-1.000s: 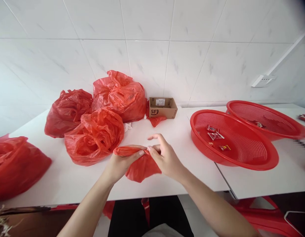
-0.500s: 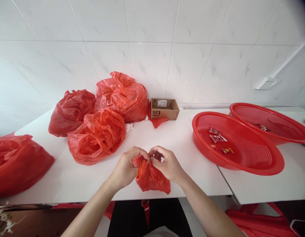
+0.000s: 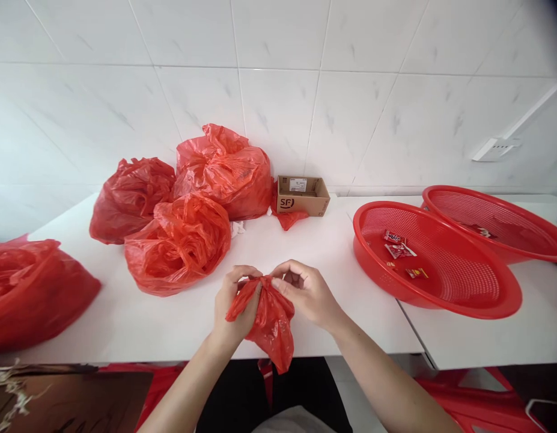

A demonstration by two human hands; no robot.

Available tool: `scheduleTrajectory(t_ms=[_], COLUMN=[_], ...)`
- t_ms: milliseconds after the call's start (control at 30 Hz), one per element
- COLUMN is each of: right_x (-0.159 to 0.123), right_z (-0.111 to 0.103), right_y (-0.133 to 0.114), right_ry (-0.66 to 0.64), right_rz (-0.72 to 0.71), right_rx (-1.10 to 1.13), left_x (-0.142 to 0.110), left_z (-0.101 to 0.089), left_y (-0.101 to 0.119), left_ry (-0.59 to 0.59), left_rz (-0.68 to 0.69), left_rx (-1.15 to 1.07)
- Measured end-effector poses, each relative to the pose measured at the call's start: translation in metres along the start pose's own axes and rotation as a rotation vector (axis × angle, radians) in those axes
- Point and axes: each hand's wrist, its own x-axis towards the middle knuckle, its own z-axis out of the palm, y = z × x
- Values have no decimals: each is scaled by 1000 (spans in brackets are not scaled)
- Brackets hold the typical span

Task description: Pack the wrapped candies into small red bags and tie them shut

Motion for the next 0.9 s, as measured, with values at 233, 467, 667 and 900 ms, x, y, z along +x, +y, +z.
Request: scheduleTrajectory(t_ms=[233, 467, 667, 900], right_x=[9, 13, 11, -4], right_z=[-8, -13, -17, -22], right_y=[-10, -23, -25, -16], right_ry=[-161, -221, -151, -209], right_rz=[79, 73, -416, -439], right_rx=[11, -218, -946, -1206], left_x=[6, 20, 27, 14], left_z=[-11, -25, -29, -41], left_y=[5, 21, 22, 13], left_ry=[-169, -319, -433, -222], left_rz=[-58, -93, -136, -238], left_rx=[1, 69, 16, 39])
